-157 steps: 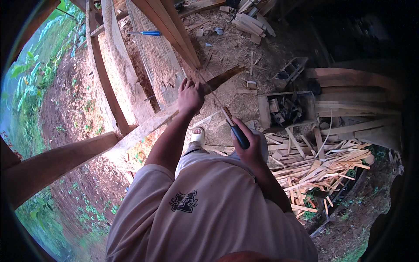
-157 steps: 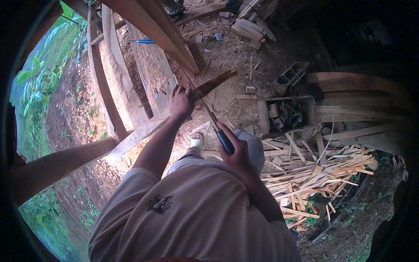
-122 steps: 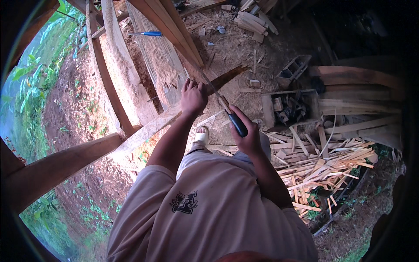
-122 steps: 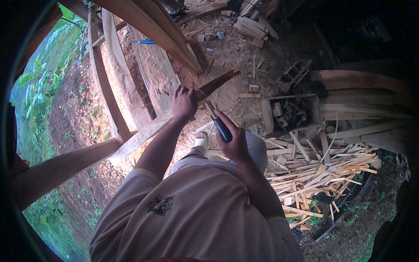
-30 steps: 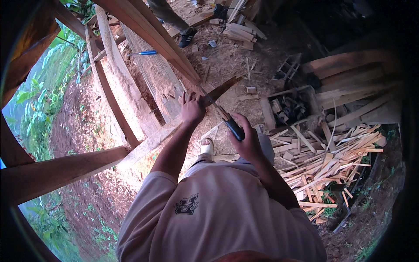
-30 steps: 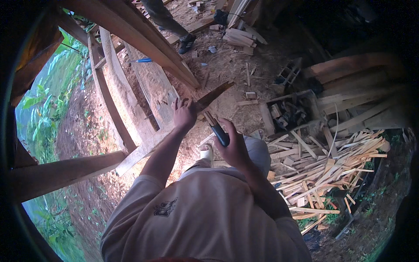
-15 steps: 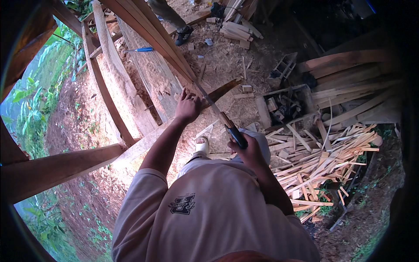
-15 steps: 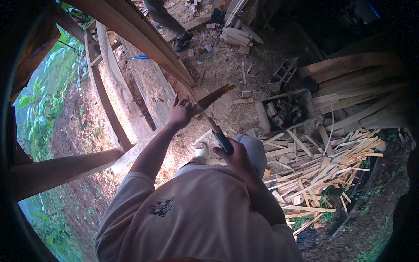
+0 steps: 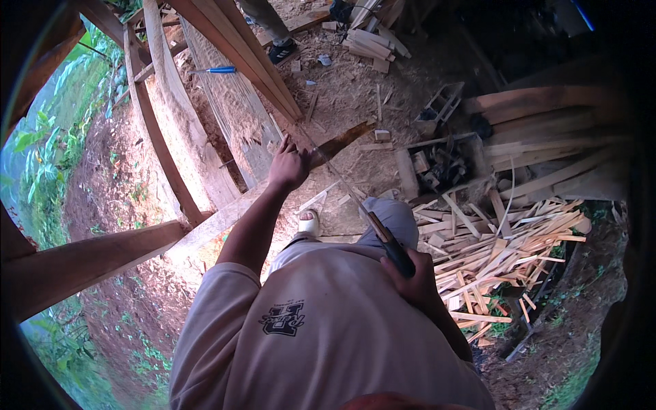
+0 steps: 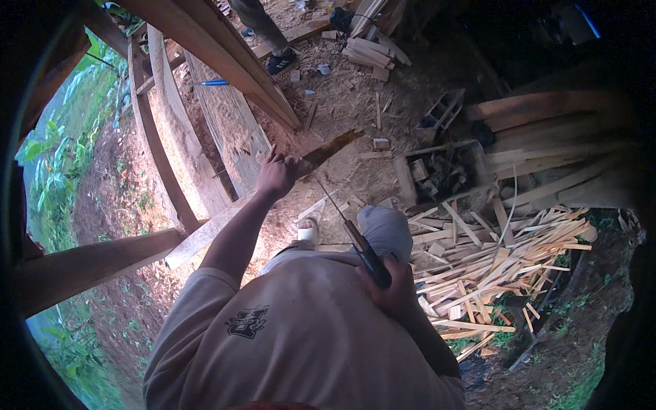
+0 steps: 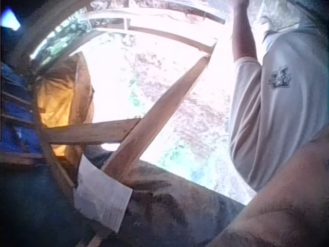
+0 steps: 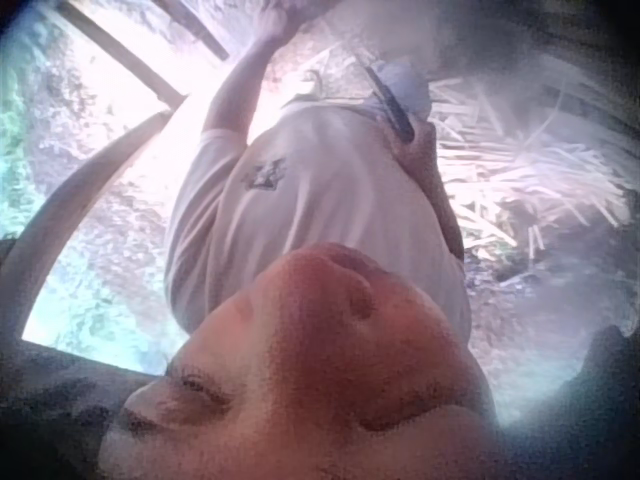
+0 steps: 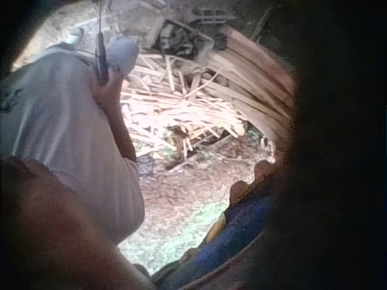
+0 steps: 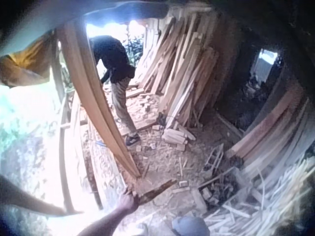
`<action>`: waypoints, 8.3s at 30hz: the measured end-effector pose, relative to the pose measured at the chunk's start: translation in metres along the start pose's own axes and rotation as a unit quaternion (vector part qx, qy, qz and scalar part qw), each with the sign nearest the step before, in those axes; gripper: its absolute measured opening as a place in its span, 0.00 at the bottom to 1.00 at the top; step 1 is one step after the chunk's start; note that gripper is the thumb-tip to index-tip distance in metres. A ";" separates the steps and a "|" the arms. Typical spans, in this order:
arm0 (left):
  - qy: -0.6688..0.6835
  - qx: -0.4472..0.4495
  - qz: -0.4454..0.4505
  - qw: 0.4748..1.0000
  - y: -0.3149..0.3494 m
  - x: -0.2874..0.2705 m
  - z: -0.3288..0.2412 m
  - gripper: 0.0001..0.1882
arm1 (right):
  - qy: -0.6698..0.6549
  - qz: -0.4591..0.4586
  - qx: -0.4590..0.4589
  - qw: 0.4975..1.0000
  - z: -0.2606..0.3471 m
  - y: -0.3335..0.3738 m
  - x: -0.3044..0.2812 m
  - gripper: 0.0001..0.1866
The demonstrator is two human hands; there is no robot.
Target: The person repeatedly strikes a wooden plank with a machete to split it into smaller pieces. The person holds the plank with one hand and swings the machete with the other, creating wood chips and smaller planks that fall to the ground.
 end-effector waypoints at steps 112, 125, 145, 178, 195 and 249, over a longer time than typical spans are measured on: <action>-0.049 0.049 -0.050 0.996 0.004 -0.028 -0.025 0.10 | -0.147 -0.002 -0.004 0.989 -0.012 -0.071 0.026 0.16; -0.051 -0.009 -0.006 0.999 -0.006 -0.003 0.001 0.11 | -0.158 0.002 -0.051 0.986 -0.031 -0.086 0.053 0.14; -0.024 0.023 0.012 0.999 -0.003 -0.017 -0.019 0.14 | -0.188 0.022 0.133 0.973 -0.020 -0.073 0.061 0.16; -0.019 0.025 0.010 0.999 -0.001 -0.007 -0.008 0.13 | -0.114 0.006 0.026 0.993 -0.028 -0.072 0.045 0.16; -0.016 0.002 0.025 1.000 -0.005 -0.002 -0.001 0.11 | -0.118 0.111 0.153 0.975 0.004 0.004 0.007 0.14; -0.024 0.043 0.047 0.998 -0.008 0.003 -0.005 0.10 | -0.119 0.006 0.056 0.991 -0.022 -0.081 0.054 0.17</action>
Point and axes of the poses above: each hand's wrist, its own y-axis away from the middle knuckle, its own x-axis out of the palm, z = x × y, the point moved 10 cm from there along -y, towards the middle knuckle, and after that the axes turned 13 degrees about z, right-handed, at the moved point
